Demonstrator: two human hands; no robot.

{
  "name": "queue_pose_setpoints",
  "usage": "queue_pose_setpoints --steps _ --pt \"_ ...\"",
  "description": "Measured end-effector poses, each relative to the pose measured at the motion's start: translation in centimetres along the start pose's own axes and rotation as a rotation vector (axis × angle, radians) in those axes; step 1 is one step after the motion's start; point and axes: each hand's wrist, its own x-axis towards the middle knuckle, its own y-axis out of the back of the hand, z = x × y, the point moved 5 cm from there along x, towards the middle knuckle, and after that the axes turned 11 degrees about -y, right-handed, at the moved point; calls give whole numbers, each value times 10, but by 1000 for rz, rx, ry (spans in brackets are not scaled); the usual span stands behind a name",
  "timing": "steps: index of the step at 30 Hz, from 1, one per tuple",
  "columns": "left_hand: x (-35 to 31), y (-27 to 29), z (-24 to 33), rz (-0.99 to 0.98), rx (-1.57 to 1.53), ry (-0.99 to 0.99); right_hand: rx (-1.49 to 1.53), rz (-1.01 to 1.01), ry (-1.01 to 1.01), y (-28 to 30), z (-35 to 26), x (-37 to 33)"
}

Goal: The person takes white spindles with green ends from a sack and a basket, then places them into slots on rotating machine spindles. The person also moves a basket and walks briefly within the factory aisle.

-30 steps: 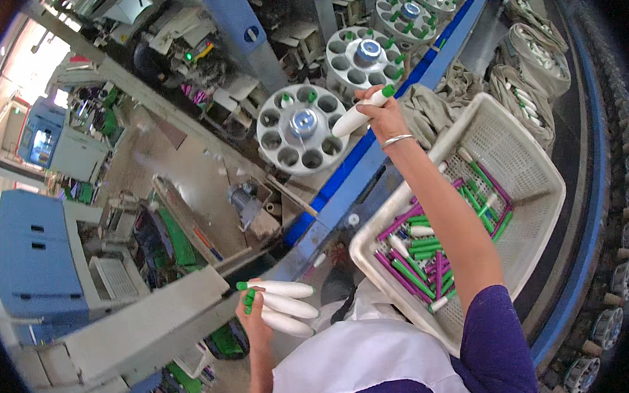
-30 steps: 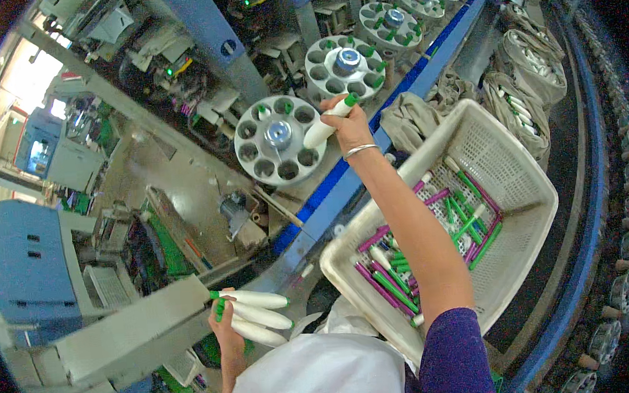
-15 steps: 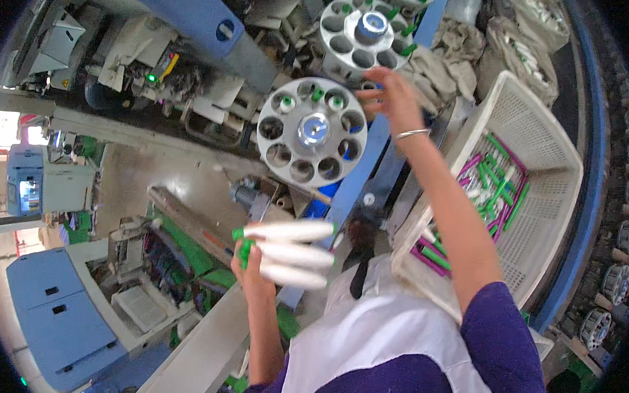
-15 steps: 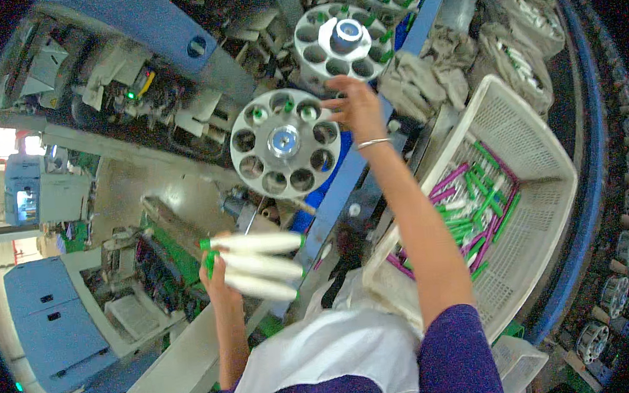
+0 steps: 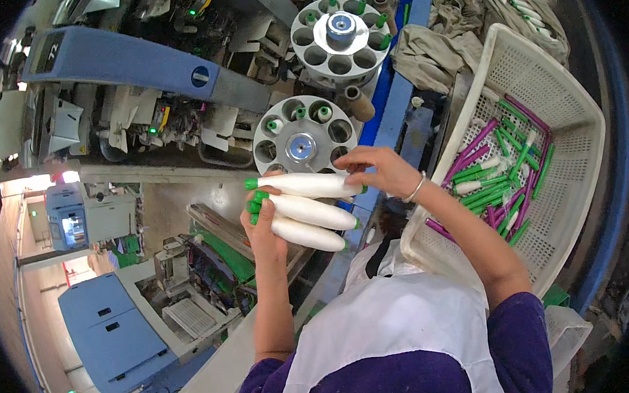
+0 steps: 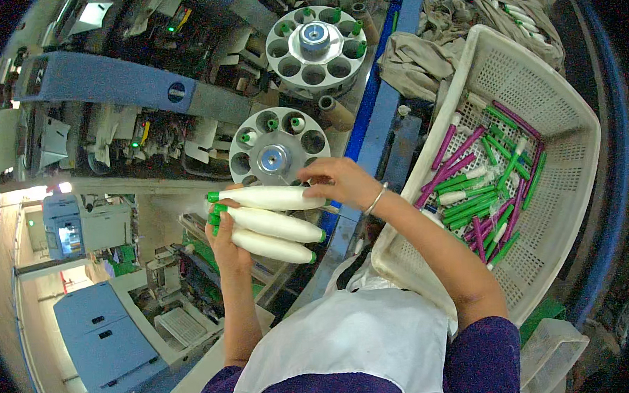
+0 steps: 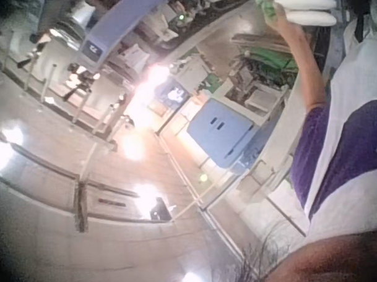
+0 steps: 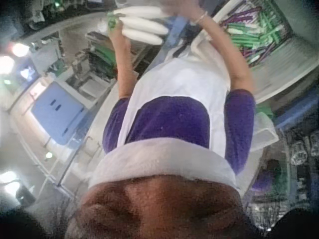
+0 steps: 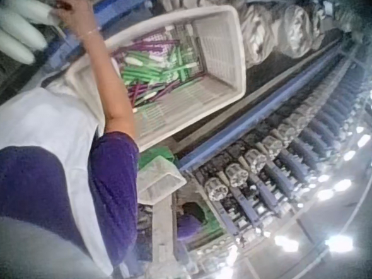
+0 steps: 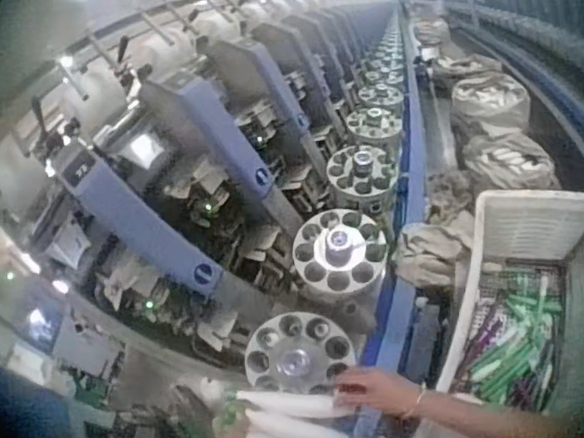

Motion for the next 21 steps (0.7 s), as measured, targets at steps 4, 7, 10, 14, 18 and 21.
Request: queue_pose_setpoints --steps 4,7,10,14,18,21 --pt "9 -15 -1 -78 2 -37 45 145 46 -7 -6 -6" --pt "21 -23 -6 -112 -25 -21 116 255 -5 -9 3 -2" --pt "37 -28 -13 -170 61 -34 119 362 -8 -6 15 15" --pt "55 -26 -34 -193 179 21 322 336 -109 -5 42 43" --pt "73 -28 -60 -189 518 55 1024 244 -324 -12 77 61" --pt "77 -41 -71 -177 518 -2 1223 269 -420 -22 96 65"
